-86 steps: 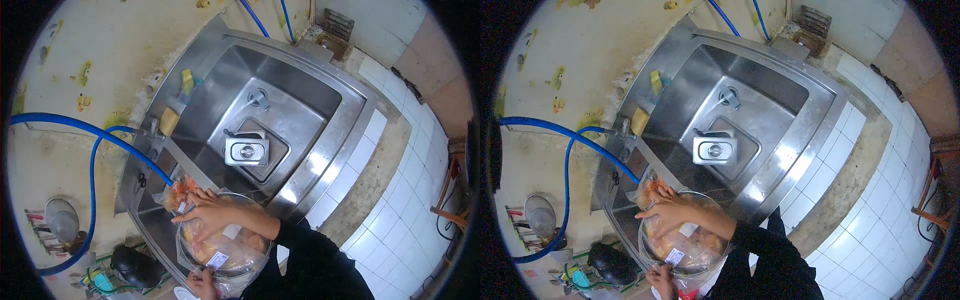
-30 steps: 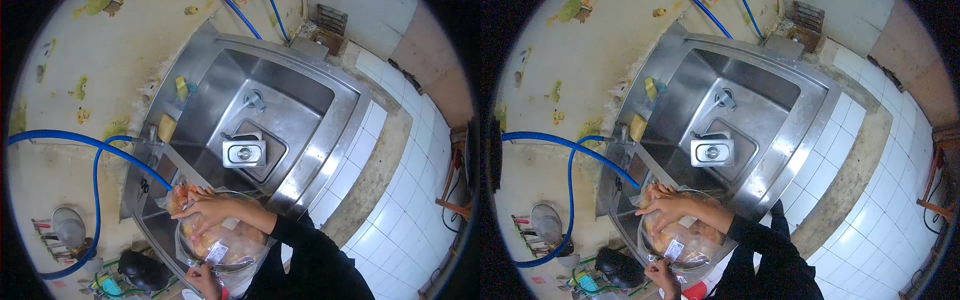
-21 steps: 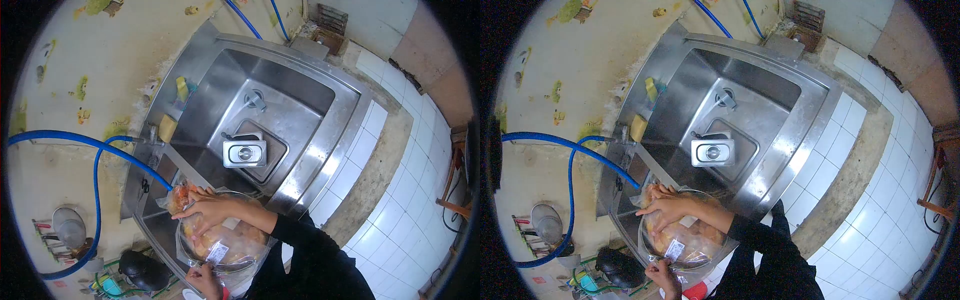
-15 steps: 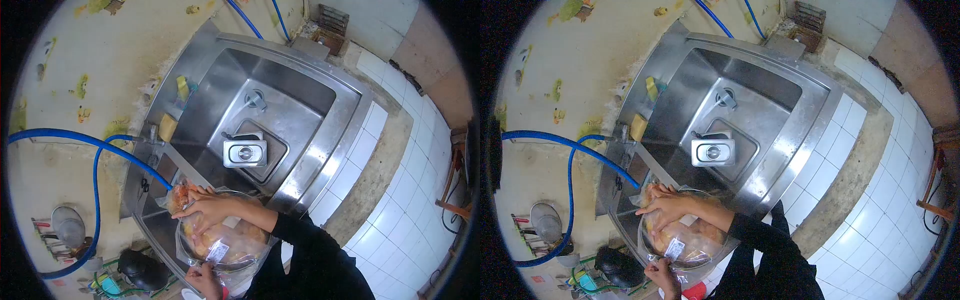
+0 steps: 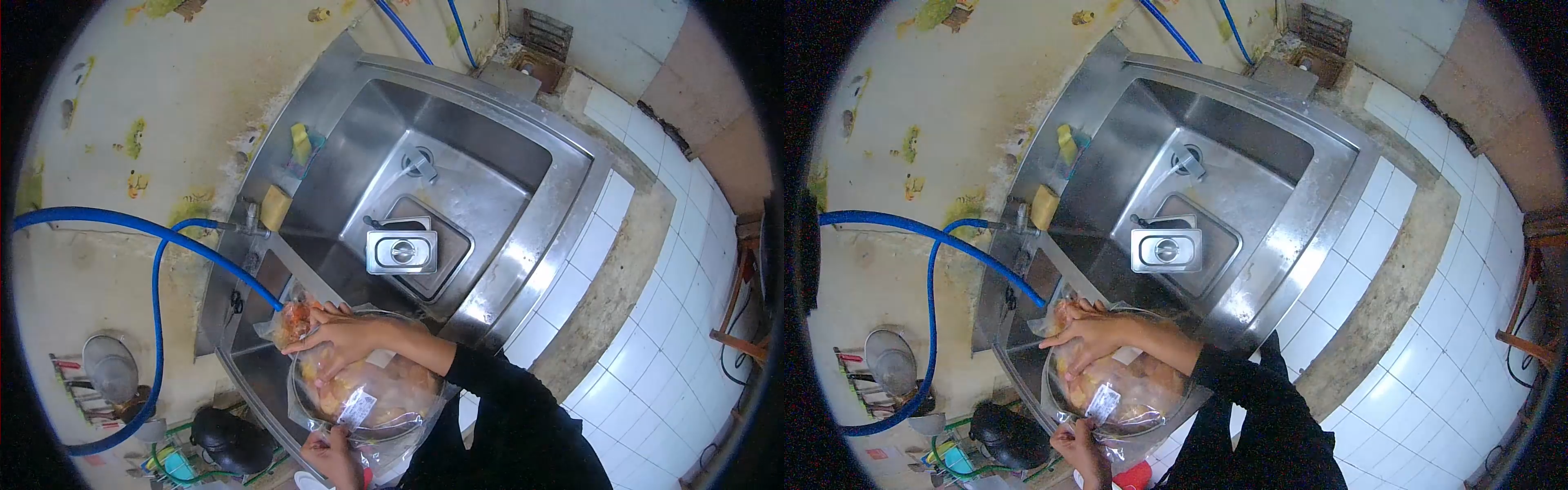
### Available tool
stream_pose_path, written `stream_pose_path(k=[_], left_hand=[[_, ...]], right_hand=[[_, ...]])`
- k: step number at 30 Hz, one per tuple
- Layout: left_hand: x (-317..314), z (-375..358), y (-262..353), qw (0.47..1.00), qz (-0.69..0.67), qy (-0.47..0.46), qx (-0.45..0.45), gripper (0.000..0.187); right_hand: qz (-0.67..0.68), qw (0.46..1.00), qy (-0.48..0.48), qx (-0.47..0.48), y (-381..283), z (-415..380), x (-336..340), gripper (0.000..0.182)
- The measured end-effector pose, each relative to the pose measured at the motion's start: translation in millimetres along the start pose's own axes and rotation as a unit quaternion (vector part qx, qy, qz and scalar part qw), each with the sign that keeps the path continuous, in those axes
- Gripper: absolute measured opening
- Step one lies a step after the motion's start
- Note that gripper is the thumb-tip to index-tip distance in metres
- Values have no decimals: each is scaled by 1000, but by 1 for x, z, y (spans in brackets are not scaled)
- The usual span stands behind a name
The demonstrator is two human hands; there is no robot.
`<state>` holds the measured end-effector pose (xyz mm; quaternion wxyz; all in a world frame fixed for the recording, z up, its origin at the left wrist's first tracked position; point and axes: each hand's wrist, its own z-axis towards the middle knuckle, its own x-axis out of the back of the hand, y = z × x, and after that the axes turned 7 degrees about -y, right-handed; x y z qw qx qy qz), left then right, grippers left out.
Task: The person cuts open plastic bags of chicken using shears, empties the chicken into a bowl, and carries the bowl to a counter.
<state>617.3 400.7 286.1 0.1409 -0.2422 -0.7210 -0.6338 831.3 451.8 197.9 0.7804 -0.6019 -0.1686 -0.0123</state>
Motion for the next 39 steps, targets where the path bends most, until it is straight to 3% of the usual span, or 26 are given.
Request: stream_pose_path(k=[11,14,20,21,22,26,27,28,29,32,33,34,39], left_hand=[[-12,-7,17,1000,18,25,6,35],[-11,-8,19,999,18,20,17,36],[-14,-6,22,1000,-13,22,2,36],[-17,-13,43,997,71,-22,-15,21],[-18,-18,54,985,156,-67,-31,29],[-18,-15,45,988,138,-58,-27,33],[-19,-14,37,998,56,-26,25,21],[-18,-13,30,997,-27,7,76,38],[-17,-11,24,997,-28,8,77,38],[-14,-9,23,998,-20,30,47,32],[-12,-13,37,997,71,-27,2,18],[-11,-16,45,982,162,-83,-42,31],[-9,-14,37,981,166,-73,-69,30]], right_hand=[[15,1000,-16,-16,4,1,-2,75],[-13,998,67,12,12,4,-11,80],[47,999,-9,5,8,4,2,81],[43,999,-17,2,4,3,5,81],[41,999,-26,-2,1,1,5,81],[1,999,29,38,8,6,-4,80],[11,999,18,26,7,4,-1,81],[21,1000,7,14,5,3,0,81],[21,1000,6,14,4,3,0,81],[14,1000,-3,-11,2,3,-1,82],[11,1000,3,-12,2,3,-2,82],[7,1000,9,-13,2,3,-3,82],[2,1000,6,3,5,6,-5,81]])
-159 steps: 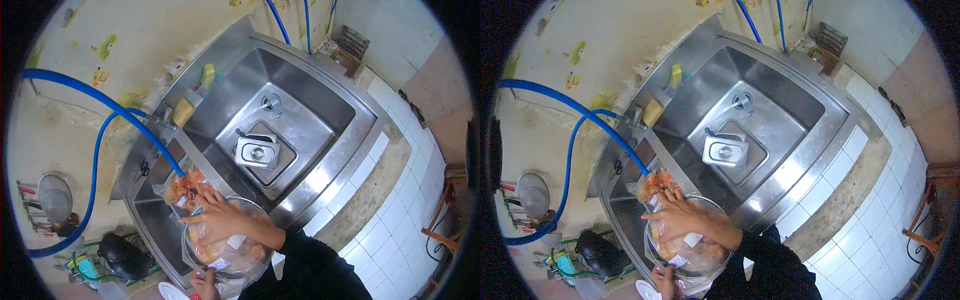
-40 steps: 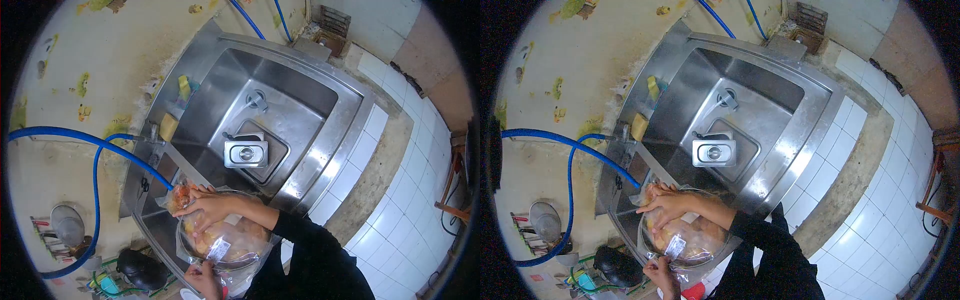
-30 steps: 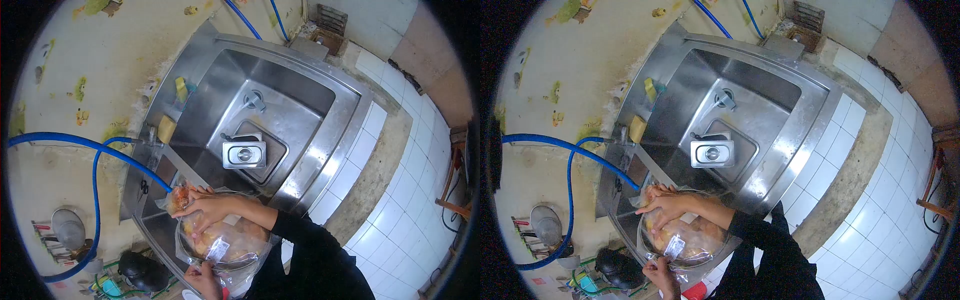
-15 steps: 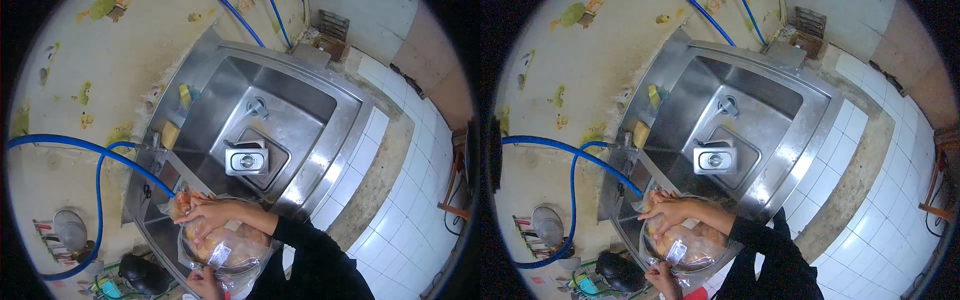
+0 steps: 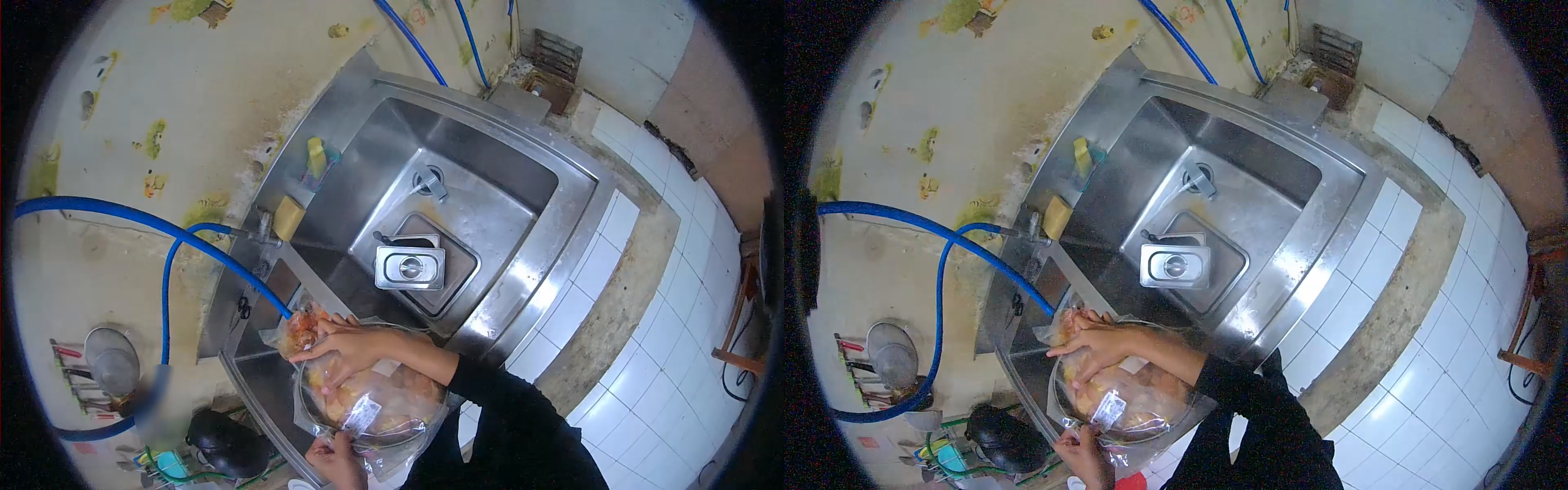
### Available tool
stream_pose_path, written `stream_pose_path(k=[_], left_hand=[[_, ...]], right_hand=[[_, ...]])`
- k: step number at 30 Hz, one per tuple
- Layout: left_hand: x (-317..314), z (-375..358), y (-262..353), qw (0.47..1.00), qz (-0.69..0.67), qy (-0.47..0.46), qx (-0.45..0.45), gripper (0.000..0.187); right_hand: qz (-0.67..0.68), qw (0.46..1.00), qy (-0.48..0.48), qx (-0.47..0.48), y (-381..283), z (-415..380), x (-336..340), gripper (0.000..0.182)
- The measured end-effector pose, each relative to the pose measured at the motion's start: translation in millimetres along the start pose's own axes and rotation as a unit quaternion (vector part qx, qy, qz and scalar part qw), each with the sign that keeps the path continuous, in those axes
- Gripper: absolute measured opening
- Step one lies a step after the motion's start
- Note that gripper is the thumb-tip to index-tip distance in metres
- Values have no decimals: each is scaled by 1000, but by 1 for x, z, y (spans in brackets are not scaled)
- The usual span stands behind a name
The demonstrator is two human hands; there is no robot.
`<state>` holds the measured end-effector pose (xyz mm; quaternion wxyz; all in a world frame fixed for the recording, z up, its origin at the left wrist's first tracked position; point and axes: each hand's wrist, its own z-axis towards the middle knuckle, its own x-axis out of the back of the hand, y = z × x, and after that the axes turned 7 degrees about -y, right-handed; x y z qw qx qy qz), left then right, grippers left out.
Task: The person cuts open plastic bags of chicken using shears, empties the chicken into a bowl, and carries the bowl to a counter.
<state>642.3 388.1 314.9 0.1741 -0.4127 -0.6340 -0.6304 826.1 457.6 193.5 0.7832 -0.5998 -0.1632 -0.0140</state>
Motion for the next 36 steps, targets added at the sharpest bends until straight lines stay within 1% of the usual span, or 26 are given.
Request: stream_pose_path(k=[2,5,7,8,9,10,11,13,14,16,17,18,19,20,21,23,24,25,26,27,29,31,32,33,35,36], left_hand=[[-1,1,-11,1000,7,12,-13,30],[-1,-2,-25,998,-44,32,31,31],[-1,-7,-29,987,-144,28,61,27],[3,-9,-35,987,-147,32,62,27],[9,-10,-45,992,-103,0,75,18],[15,-12,-56,994,-60,-32,88,22],[16,-11,-75,993,-65,-28,91,22],[10,-6,-105,958,-266,27,106,21],[5,-8,-111,955,-275,31,109,21],[-9,-12,-106,934,-318,109,117,12],[-12,-13,-117,931,-327,113,119,12],[-18,-16,-135,922,-358,54,140,13],[-18,-18,-130,908,-387,-6,159,16],[-27,-18,-121,892,-397,58,208,13],[-29,-17,-122,888,-404,60,212,13],[-35,-15,-129,871,-445,18,207,11],[-35,-13,-135,885,-422,-18,196,5],[-36,-13,-142,880,-430,-8,201,5],[-36,-12,-150,891,-413,-53,182,5],[-33,-12,-151,899,-395,-100,160,11],[-29,-15,-147,907,-384,-100,144,12],[-29,-14,-150,927,-341,-124,100,14],[-31,-14,-159,925,-345,-132,91,19],[-33,-12,-171,922,-353,-130,88,19],[-33,-9,-188,922,-306,-221,89,23],[-29,-9,-182,905,-331,-237,126,28]], right_hand=[[-14,1000,17,14,3,1,-1,81],[-2,999,-3,32,-3,1,1,79],[-3,999,-32,-26,-12,1,-2,79],[-5,999,-36,-25,-17,2,-2,79],[-50,997,-45,-33,-23,3,-3,79],[-95,993,-55,-41,-27,5,-5,80],[-97,993,-61,-40,-28,8,-10,80],[-145,988,-40,-24,-27,12,-19,79],[-150,987,-49,-24,-28,14,-24,79],[-211,976,-33,-41,-33,18,-34,77],[-217,974,-42,-40,-35,18,-37,77],[-248,968,-31,-38,-37,17,-41,77],[-277,960,-20,-35,-38,16,-44,77],[-286,958,-24,-29,-36,18,-43,78],[-289,956,-33,-30,-36,20,-42,78],[-320,942,-80,-61,-37,24,-40,75],[-355,931,-63,-54,-37,24,-43,73],[-357,930,-76,-48,-36,24,-43,73],[-349,933,-73,-45,-36,26,-42,73],[-341,936,-69,-44,-37,26,-42,73],[-351,933,-71,-37,-40,27,-42,73],[-368,919,-99,-99,-50,26,-44,70],[-375,916,-103,-100,-49,24,-48,70],[-385,915,-78,-91,-43,23,-53,70],[-402,910,-58,-78,-48,23,-53,69],[-371,925,-22,-77,-53,21,-52,72]])
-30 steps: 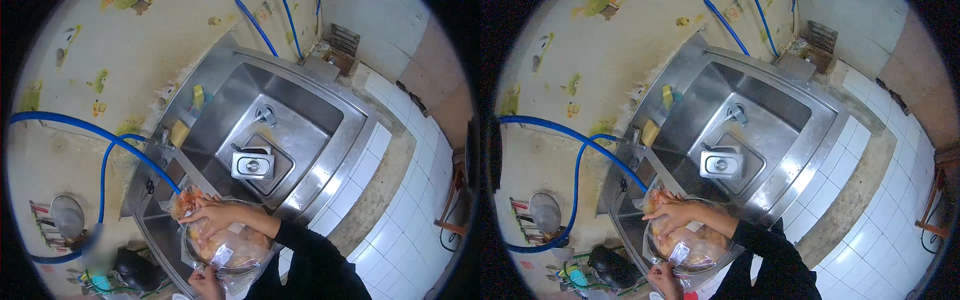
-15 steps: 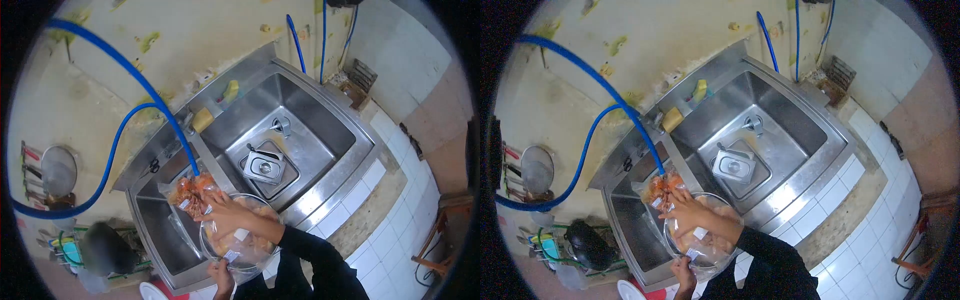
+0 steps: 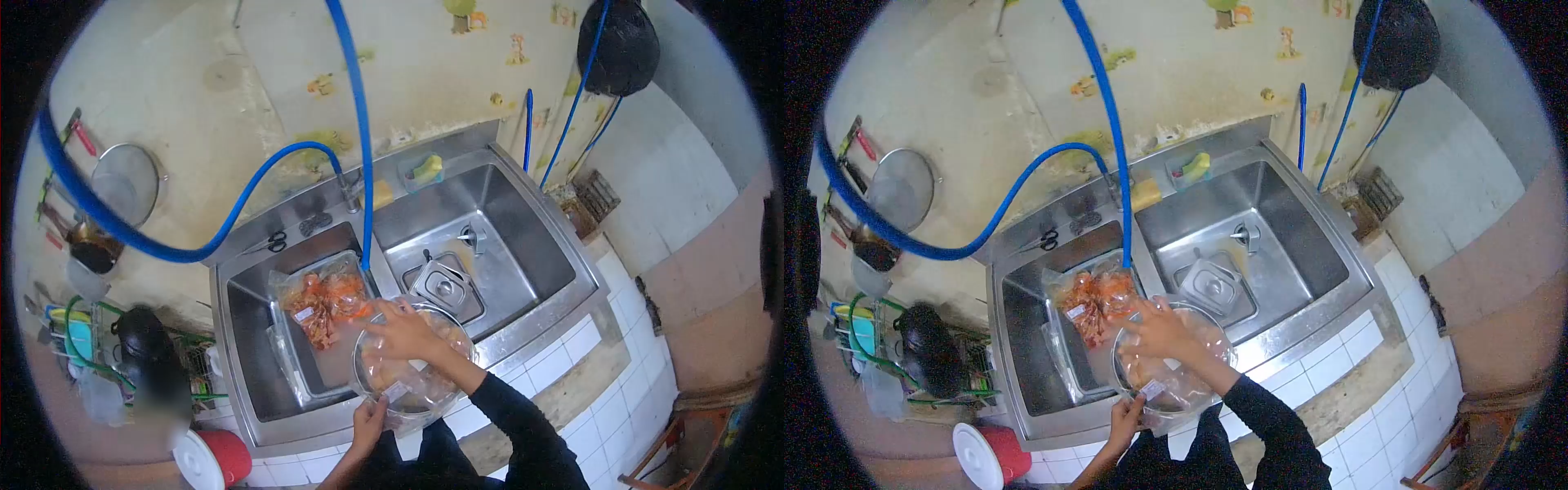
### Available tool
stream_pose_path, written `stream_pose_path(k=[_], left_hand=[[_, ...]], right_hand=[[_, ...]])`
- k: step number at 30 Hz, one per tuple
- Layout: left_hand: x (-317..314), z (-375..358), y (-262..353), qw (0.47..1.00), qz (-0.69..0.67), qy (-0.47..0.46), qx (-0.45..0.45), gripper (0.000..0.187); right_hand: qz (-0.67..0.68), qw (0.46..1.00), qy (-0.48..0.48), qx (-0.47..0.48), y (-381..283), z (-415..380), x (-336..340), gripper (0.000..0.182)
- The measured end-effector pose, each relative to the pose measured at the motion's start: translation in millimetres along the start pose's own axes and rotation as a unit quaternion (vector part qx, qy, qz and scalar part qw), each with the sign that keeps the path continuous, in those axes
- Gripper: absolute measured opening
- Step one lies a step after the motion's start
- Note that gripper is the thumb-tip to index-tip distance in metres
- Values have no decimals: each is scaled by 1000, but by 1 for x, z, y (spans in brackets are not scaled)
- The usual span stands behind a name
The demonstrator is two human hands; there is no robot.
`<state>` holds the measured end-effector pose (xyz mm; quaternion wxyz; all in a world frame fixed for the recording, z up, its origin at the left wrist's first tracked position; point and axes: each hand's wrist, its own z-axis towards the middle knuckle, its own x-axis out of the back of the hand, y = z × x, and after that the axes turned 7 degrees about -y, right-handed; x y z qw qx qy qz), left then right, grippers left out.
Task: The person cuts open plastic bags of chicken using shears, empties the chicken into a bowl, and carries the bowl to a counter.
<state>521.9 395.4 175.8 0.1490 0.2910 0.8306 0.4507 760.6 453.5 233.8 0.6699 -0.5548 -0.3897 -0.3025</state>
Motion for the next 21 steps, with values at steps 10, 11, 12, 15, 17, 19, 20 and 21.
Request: stream_pose_path(k=[10,11,12,15,17,19,20,21], left_hand=[[12,-10,35,993,69,-33,-85,33],[13,-9,38,992,75,-32,-95,33],[11,-8,37,994,18,-29,-105,32],[12,-1,40,990,-3,-36,-135,29],[15,0,55,985,-59,-74,-147,26],[22,11,65,971,-71,-112,-200,24],[31,19,69,975,-39,-91,-198,25],[40,25,75,978,-7,-72,-194,27]], right_hand=[[-5,985,31,-170,-71,-87,17,79],[-8,982,48,-183,-73,-87,13,73],[-10,983,40,-179,-71,-87,10,73],[18,981,134,-136,-62,-85,5,56],[38,972,175,-152,-58,-79,12,46],[-7,970,160,-181,-60,-65,26,47],[8,970,175,-171,-66,-54,34,47],[23,968,190,-163,-75,-42,42,47]])
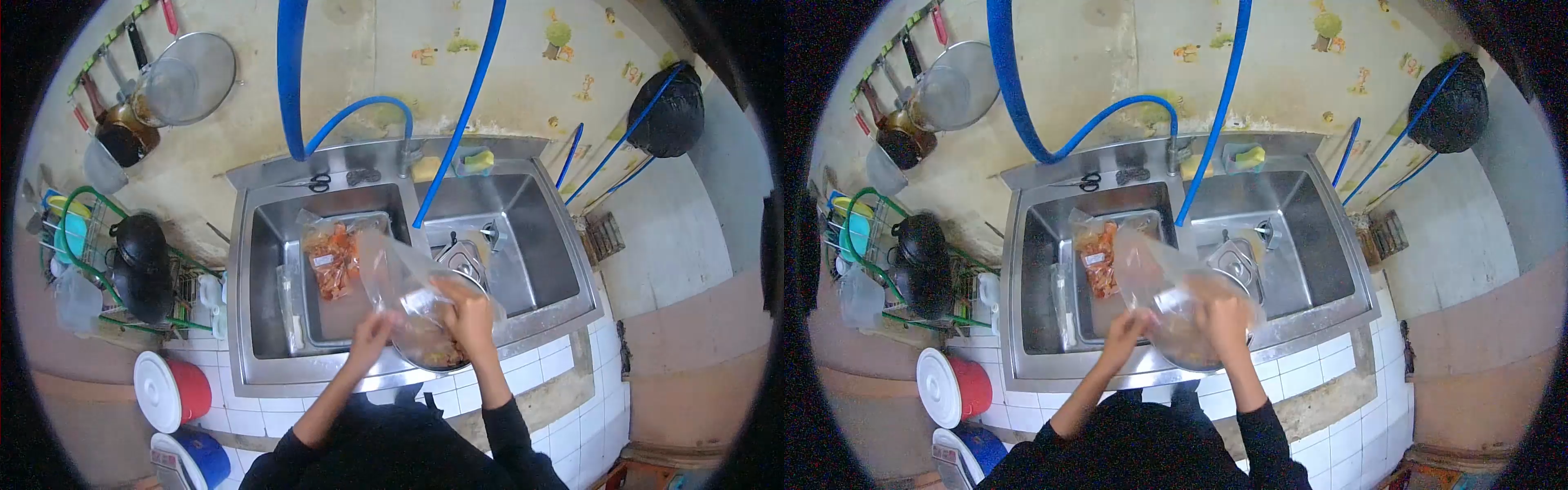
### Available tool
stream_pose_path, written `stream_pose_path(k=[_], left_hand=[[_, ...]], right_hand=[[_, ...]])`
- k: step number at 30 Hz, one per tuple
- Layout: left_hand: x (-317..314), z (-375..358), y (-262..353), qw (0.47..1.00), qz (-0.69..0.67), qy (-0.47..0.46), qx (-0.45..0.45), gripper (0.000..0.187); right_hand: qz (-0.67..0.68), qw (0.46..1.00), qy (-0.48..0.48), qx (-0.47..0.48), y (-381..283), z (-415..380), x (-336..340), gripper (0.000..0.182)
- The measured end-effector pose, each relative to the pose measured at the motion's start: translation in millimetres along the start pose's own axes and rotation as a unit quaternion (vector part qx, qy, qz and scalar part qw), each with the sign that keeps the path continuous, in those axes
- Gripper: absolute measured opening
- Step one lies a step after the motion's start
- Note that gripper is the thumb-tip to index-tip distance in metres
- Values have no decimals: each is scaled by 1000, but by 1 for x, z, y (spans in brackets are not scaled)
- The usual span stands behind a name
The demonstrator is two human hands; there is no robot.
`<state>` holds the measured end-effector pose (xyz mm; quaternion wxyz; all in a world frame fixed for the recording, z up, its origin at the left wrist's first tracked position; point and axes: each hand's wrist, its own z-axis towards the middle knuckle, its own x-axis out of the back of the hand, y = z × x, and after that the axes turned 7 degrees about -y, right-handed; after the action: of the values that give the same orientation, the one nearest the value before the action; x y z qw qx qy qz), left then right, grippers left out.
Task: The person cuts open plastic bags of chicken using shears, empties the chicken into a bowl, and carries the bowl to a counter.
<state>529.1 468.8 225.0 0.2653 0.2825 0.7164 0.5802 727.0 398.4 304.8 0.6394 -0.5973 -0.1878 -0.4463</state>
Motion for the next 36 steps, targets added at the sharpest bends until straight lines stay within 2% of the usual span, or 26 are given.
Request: stream_pose_path(k=[2,4,5,6,7,8,9,10,13,14,16,17,19,20,21,22,23,24,25,27,28,29,31,34,35,36], left_hand=[[0,2,53,962,95,224,-126,41],[27,15,47,884,191,401,-143,55],[41,13,50,886,191,397,-145,55],[56,11,55,880,244,399,-83,53],[70,7,59,869,296,396,-19,52],[83,4,62,871,297,391,-21,52],[95,3,65,945,35,325,12,50],[111,2,66,944,-229,233,46,49],[175,15,-10,936,-27,348,-32,45],[187,14,-22,920,36,385,-69,44],[211,9,-39,850,301,426,-71,52],[221,8,-39,853,300,421,-72,52],[239,5,-37,814,406,365,200,69],[253,5,-58,816,407,358,199,69],[269,8,-92,771,469,354,246,75],[276,14,-109,719,527,349,288,82],[243,10,-65,748,507,318,286,82],[230,18,-77,737,559,332,186,71],[216,26,-88,716,603,342,84,60],[151,41,-55,908,398,110,-67,38],[115,46,-41,953,302,16,-13,30],[82,47,-30,976,199,-77,42,22],[30,41,-16,980,56,-148,123,23],[13,38,-17,987,99,-107,64,27],[13,35,-15,988,8,-125,92,33],[14,35,-17,988,11,-125,94,33]], right_hand=[[-17,999,25,17,-37,24,1,47],[-86,991,78,72,-65,45,-18,45],[-94,983,109,114,-74,54,-38,43],[-102,973,139,155,-79,64,-62,41],[-85,982,75,152,-90,66,-85,46],[-67,987,11,148,-101,65,-110,51],[-49,983,-25,174,-107,61,-140,51],[-31,977,-61,200,-112,56,-169,51],[23,972,-70,223,-123,45,-201,45],[29,966,-52,253,-125,42,-193,40],[31,959,-32,280,-126,42,-166,36],[83,968,-46,231,-121,44,-143,32],[128,982,-33,131,-87,45,-105,26],[123,989,-8,80,-61,40,-85,22],[42,998,38,27,-37,36,-60,15],[-10,992,123,38,-13,25,-31,13],[-42,984,134,-105,-11,11,-3,13],[-103,958,204,-174,36,-9,-11,14],[-101,950,191,-225,69,-32,-10,15],[-98,939,176,-278,97,-57,-11,17],[64,932,140,-327,103,-63,-12,18],[224,898,101,-366,109,-69,-14,20],[293,877,110,-363,122,-75,-30,20],[394,840,128,-352,113,-67,-23,20],[417,821,105,-376,114,-67,-21,20],[438,801,80,-400,116,-68,-22,20]])
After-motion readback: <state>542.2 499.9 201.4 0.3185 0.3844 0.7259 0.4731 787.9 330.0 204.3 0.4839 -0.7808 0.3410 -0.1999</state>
